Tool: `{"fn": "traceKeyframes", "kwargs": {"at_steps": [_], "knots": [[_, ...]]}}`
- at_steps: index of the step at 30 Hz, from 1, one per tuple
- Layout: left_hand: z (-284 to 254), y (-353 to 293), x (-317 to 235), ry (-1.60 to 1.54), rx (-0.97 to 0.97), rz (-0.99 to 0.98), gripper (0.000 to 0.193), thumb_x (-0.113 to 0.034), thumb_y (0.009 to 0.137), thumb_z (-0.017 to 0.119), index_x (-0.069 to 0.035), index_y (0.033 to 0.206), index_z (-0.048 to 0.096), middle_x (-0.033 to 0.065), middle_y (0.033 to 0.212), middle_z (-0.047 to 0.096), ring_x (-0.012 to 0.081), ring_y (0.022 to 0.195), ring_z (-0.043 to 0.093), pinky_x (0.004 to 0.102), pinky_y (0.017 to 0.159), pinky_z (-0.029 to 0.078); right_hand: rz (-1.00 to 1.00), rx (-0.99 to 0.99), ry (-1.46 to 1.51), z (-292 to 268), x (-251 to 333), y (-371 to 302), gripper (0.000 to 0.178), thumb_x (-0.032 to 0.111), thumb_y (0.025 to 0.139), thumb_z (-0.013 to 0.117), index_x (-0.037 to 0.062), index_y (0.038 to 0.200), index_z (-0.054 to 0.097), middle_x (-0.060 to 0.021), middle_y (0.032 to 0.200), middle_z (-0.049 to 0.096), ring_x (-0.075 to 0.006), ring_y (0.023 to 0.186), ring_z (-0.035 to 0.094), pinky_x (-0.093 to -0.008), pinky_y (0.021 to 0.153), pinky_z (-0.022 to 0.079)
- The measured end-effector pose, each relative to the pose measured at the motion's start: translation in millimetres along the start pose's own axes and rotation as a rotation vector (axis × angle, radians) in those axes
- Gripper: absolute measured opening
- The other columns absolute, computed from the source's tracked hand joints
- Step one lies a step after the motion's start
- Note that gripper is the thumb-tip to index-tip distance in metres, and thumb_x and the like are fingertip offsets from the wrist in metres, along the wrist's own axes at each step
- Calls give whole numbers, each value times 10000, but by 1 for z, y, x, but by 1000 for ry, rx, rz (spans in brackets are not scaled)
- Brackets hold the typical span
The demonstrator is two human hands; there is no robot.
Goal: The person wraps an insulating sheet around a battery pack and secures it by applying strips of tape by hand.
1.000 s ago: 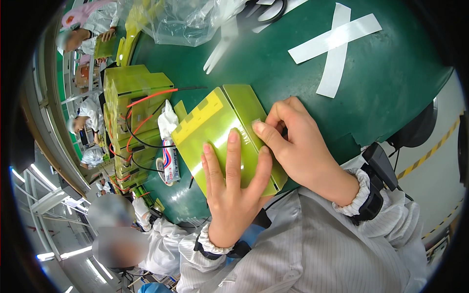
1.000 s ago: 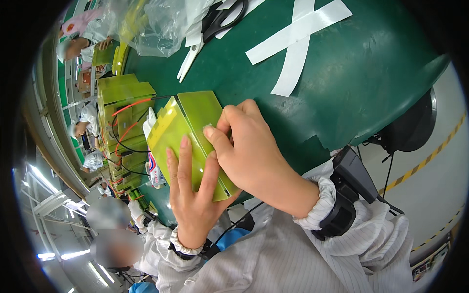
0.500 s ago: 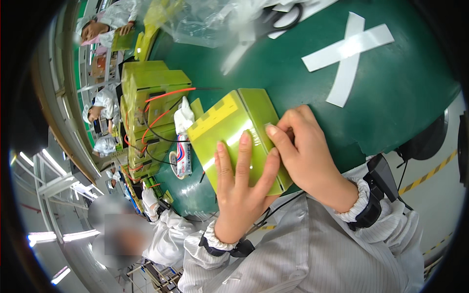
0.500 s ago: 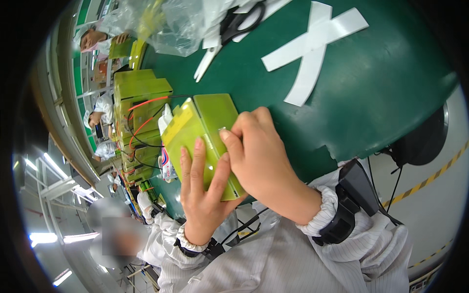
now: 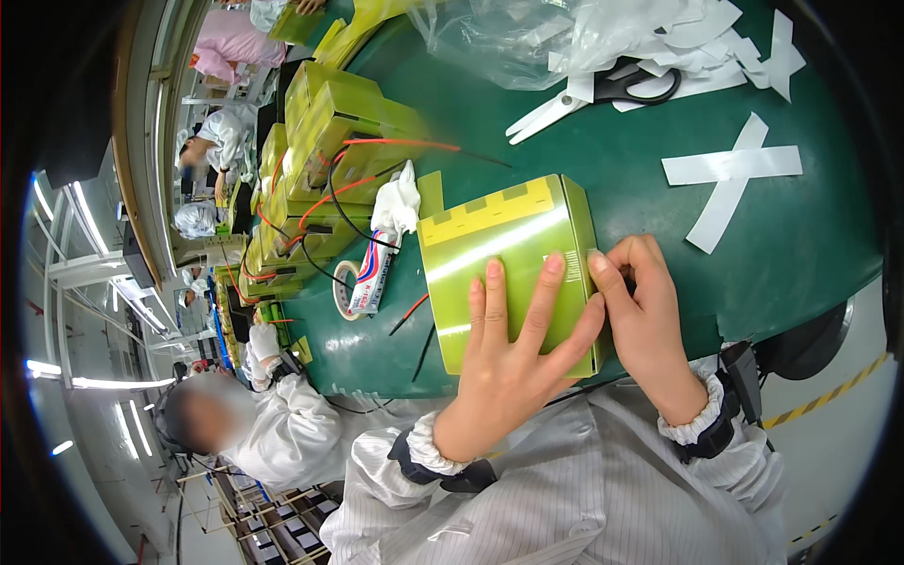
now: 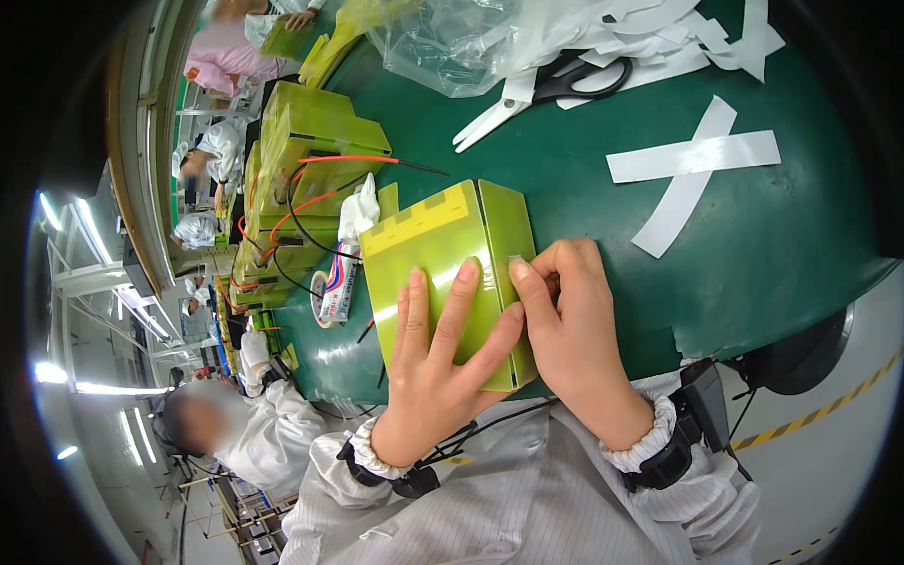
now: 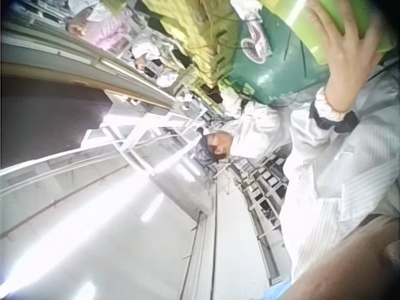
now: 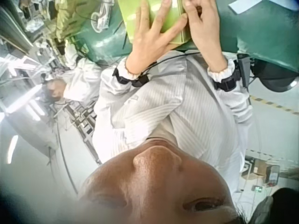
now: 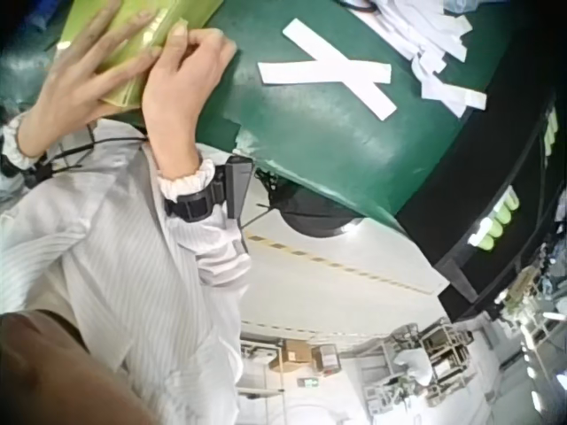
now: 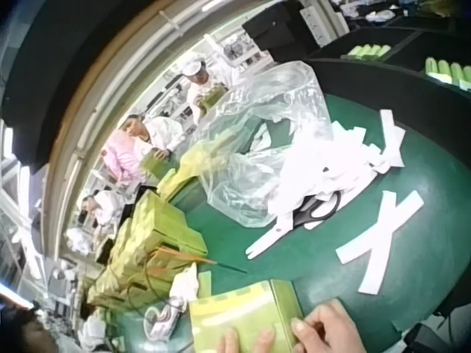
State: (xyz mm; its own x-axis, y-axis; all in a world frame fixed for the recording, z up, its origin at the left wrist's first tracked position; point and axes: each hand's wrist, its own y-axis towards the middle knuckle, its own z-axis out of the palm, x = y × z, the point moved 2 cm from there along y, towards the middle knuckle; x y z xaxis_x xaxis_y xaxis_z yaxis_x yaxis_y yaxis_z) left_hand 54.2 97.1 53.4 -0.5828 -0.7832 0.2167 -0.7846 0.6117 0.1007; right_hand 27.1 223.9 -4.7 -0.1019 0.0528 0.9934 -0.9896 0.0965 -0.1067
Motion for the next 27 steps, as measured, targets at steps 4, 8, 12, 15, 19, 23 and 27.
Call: {"fn": "traceKeyframes", "kwargs": {"at_steps": [4,8,12,15,19,23,27], "knots": [[-2,2,-1,-6,11,0,522,-366,710,644,-261,1203,513,149,1383,370,539,1156,391,561,915,406,19,-10,16,-2,2,0,200,146,877,555,5,759,476,-86,794,446,-164,641,450,-287,571,398],[-2,0,-1,-14,13,-1,523,-371,711,644,-260,1205,513,150,1386,363,539,1162,384,563,923,398,-9,-17,21,0,0,0,198,146,877,555,4,757,483,-86,793,450,-161,642,454,-285,571,400],[-2,0,-1,-18,32,1,543,-381,704,648,-257,1214,508,155,1387,360,540,1167,379,566,936,382,1,-5,4,-1,2,0,194,146,877,554,3,761,495,-88,798,455,-163,643,470,-287,579,408],[-3,1,-1,-6,27,9,547,-438,699,644,-255,1200,527,165,1383,362,528,1174,374,565,927,385,20,0,19,-1,2,-1,200,151,879,552,2,759,493,-89,797,455,-167,641,472,-290,583,411],[-4,1,-1,2,47,9,548,-492,701,638,-255,1187,549,167,1380,366,518,1181,368,566,915,390,-9,-3,22,-1,0,0,206,154,882,548,1,756,492,-89,787,454,-167,643,472,-293,584,411],[-3,2,-1,-8,49,9,538,-480,706,642,-262,1189,547,196,1375,361,506,1189,370,561,923,384,-30,-10,13,-2,0,2,206,148,877,551,-2,750,491,-92,780,460,-171,646,474,-293,587,410],[0,-4,1,-107,-25,-60,681,-420,630,695,-286,1259,472,259,1376,322,518,1219,331,556,978,331,-56,14,21,1,-1,2,201,142,872,555,-6,751,493,-97,789,469,-174,645,478,-292,588,411]]}}
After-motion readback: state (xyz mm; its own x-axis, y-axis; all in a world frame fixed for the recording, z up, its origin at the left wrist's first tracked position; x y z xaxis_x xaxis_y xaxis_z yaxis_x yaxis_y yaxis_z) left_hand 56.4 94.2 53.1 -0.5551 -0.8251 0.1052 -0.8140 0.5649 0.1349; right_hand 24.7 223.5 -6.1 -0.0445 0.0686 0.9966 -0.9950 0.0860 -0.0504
